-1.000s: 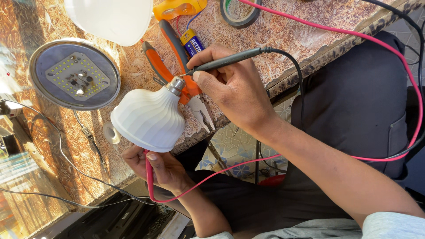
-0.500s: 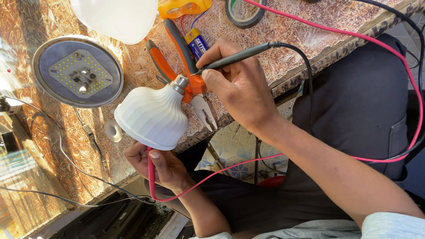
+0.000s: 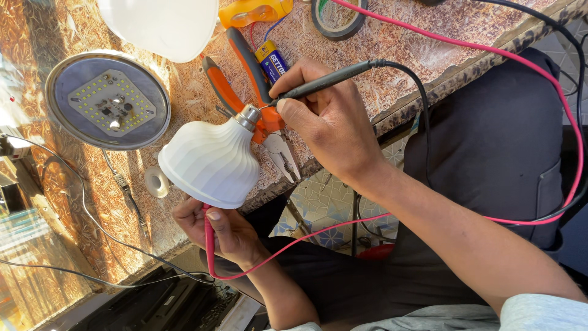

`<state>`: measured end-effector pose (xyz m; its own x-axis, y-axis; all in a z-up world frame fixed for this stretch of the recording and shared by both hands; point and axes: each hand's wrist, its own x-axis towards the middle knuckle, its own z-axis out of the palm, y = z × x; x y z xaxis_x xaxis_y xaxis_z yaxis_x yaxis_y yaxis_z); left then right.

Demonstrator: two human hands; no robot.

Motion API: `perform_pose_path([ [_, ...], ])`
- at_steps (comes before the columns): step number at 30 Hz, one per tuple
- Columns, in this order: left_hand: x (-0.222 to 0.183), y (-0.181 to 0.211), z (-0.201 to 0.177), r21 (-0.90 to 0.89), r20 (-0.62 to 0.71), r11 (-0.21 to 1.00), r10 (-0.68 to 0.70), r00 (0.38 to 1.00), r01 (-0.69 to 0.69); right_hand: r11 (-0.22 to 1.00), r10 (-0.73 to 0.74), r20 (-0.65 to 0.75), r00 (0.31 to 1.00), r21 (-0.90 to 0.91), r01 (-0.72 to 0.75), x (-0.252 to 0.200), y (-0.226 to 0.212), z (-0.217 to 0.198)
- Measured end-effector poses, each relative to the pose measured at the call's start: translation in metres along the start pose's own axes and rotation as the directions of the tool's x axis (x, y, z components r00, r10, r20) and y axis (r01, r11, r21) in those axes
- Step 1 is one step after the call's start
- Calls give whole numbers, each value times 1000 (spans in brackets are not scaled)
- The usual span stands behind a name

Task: The person solders components inside an LED bulb and then attaches the outer translucent cover.

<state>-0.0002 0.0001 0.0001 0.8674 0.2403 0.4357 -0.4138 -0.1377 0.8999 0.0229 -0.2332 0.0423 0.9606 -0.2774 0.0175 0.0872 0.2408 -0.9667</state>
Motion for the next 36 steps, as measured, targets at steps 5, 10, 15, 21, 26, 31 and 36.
perform_pose_path([
  [5,0,1,1,2,2,1000,-4,1000,4,999,14,23,1000,-33,-13,-1,0,-1],
  [10,0,0,-1,-7,1,1000,-7,1000,7,999,0,3,1000,-53,0,0,0,0],
  [15,-2,-2,-2,-1,-12,1000,-16,1000,16,999,2,0,1000,-48,-2,1,0,1],
  [21,-1,0,1,43,-14,999,2,1000,-1,999,1,-18,1000,50,-1,1,5,2],
  [26,0,4,5,84,6,996,25,1000,-26,999,-23,-18,1000,46,24,0,5,2],
  [31,-1,-2,-1,43,-4,999,13,1000,-13,999,-23,-11,1000,29,23,0,3,2],
  [36,-2,-3,-2,30,-15,1000,7,1000,-7,999,-36,-6,999,-1,36,0,2,1],
])
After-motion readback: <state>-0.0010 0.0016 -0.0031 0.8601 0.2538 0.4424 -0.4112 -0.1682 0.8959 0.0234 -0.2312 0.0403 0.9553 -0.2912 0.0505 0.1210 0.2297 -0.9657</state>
